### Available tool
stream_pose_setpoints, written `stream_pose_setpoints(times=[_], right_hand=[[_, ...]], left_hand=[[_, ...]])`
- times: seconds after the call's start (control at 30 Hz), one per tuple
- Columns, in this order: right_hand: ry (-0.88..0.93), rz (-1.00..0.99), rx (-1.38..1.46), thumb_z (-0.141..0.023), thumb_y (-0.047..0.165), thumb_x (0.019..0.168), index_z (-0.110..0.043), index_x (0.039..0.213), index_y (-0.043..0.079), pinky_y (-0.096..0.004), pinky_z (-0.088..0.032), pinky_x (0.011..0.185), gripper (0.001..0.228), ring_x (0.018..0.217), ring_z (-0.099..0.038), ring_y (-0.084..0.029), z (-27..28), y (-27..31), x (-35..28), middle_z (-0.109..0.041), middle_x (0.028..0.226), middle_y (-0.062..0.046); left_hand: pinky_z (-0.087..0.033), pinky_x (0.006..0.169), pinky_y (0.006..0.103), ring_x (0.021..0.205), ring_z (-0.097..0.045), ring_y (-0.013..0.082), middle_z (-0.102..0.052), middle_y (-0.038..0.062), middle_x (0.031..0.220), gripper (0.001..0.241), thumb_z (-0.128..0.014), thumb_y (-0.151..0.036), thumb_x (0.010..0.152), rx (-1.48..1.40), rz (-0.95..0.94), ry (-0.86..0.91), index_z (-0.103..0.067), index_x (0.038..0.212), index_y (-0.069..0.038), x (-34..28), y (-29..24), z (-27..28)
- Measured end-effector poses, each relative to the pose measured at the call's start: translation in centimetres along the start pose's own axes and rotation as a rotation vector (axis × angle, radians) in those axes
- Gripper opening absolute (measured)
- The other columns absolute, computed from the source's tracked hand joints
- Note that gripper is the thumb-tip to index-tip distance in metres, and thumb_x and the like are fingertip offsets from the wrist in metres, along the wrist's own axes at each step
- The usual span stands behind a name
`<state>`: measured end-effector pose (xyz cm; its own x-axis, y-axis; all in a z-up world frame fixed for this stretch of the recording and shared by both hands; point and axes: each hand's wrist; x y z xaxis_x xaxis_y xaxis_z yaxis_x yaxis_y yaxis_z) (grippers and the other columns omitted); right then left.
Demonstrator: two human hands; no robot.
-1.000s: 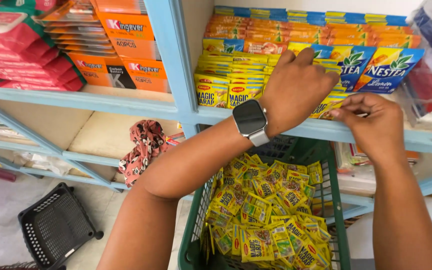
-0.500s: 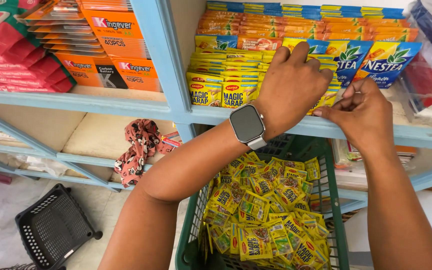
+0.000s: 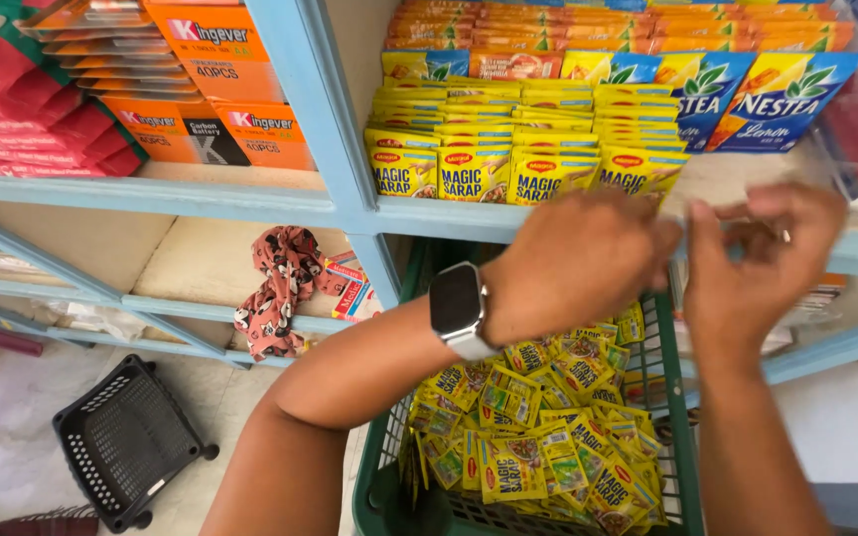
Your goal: Stocking and organizing food seasoning packets on store shelves.
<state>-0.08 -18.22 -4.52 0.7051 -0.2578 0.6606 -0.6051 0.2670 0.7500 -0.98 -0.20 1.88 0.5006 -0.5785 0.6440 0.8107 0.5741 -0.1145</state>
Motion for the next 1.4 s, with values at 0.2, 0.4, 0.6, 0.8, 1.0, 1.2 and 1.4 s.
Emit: stream_pose_setpoints(times=[0.2, 0.4, 0.6, 0.8, 1.0, 1.2, 1.4], right_hand=[[-0.095, 0.062, 0.057, -0.070, -0.005, 0.109, -0.046, 0.113, 0.009, -0.020, -0.041, 0.073, 0.029, 0.083, -0.044, -0.007, -1.1, -8.3, -10.5, -0.048, 0.113, -0.002], [0.219, -0.168, -0.271, -0.076, 0.005, 0.092, -0.060, 0.106, 0.006, -0.027, -0.049, 0.066, 0.022, 0.079, -0.061, -0.014, -1.9, -14.5, -14.9, -0.061, 0.099, -0.005], [0.629, -0.312, -0.523, -0.077, 0.017, 0.084, -0.068, 0.111, 0.010, -0.039, -0.058, 0.075, 0.029, 0.088, -0.073, -0.025, -1.2, -16.8, -16.5, -0.069, 0.113, -0.008], [0.816, -0.392, -0.726, -0.074, 0.025, 0.086, -0.071, 0.117, 0.018, -0.044, -0.057, 0.079, 0.032, 0.087, -0.072, -0.028, -1.5, -15.3, -16.7, -0.068, 0.115, -0.008], [0.824, -0.372, -0.747, -0.076, 0.026, 0.085, -0.071, 0.116, 0.019, -0.045, -0.057, 0.078, 0.033, 0.089, -0.071, -0.029, -1.6, -15.0, -16.4, -0.067, 0.115, -0.007], [0.753, -0.243, -0.772, -0.081, 0.023, 0.077, -0.070, 0.112, 0.017, -0.047, -0.055, 0.080, 0.037, 0.100, -0.067, -0.033, -1.3, -15.2, -16.5, -0.066, 0.112, -0.011], [0.546, -0.154, -0.718, -0.084, 0.020, 0.081, -0.069, 0.106, 0.010, -0.046, -0.053, 0.080, 0.031, 0.098, -0.066, -0.035, -1.2, -14.8, -15.3, -0.067, 0.109, -0.013]], left_hand=[[-0.060, 0.069, 0.0509, 0.084, -0.074, 0.0387, -0.076, 0.017, 0.090, 0.032, -0.077, -0.037, 0.075, 0.038, 0.030, 0.876, -0.078, 0.087, -0.007, -4.2, 3.4, -11.1], [-0.060, 0.079, 0.0486, 0.088, -0.075, 0.0377, -0.076, 0.022, 0.095, 0.035, -0.073, -0.032, 0.079, 0.010, 0.182, 0.967, -0.079, 0.097, -0.002, -12.5, 12.7, -25.5], [-0.054, 0.083, 0.0610, 0.114, -0.065, 0.0372, -0.065, 0.012, 0.133, 0.058, -0.063, -0.021, 0.088, 0.130, 0.263, 1.107, -0.054, 0.146, -0.020, -16.4, 12.7, -27.6], [-0.059, 0.089, 0.0500, 0.118, -0.068, 0.0314, -0.069, 0.008, 0.131, 0.059, -0.074, -0.032, 0.088, 0.147, 0.425, 1.189, -0.060, 0.142, -0.014, -15.4, 10.2, -25.9], [-0.057, 0.088, 0.0504, 0.122, -0.061, 0.0330, -0.062, 0.012, 0.133, 0.067, -0.087, -0.029, 0.076, 0.132, 0.465, 1.139, -0.061, 0.133, -0.007, -16.2, 9.6, -27.4], [-0.057, 0.083, 0.0500, 0.103, -0.071, 0.0364, -0.072, 0.017, 0.111, 0.064, -0.088, -0.017, 0.065, -0.125, 0.356, 0.977, -0.061, 0.122, -0.004, -14.5, 9.7, -25.4], [-0.057, 0.077, 0.0508, 0.094, -0.072, 0.0390, -0.075, 0.016, 0.098, 0.027, -0.074, -0.026, 0.080, -0.162, 0.232, 0.746, -0.071, 0.104, -0.013, -11.5, 8.3, -20.8]])
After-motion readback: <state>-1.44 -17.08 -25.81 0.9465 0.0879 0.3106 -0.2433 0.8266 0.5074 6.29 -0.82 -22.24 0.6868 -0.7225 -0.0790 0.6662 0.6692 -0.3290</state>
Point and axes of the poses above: each hand's wrist, its own x-axis towards the middle knuckle, its own z-axis out of the back of the hand, y = z × x
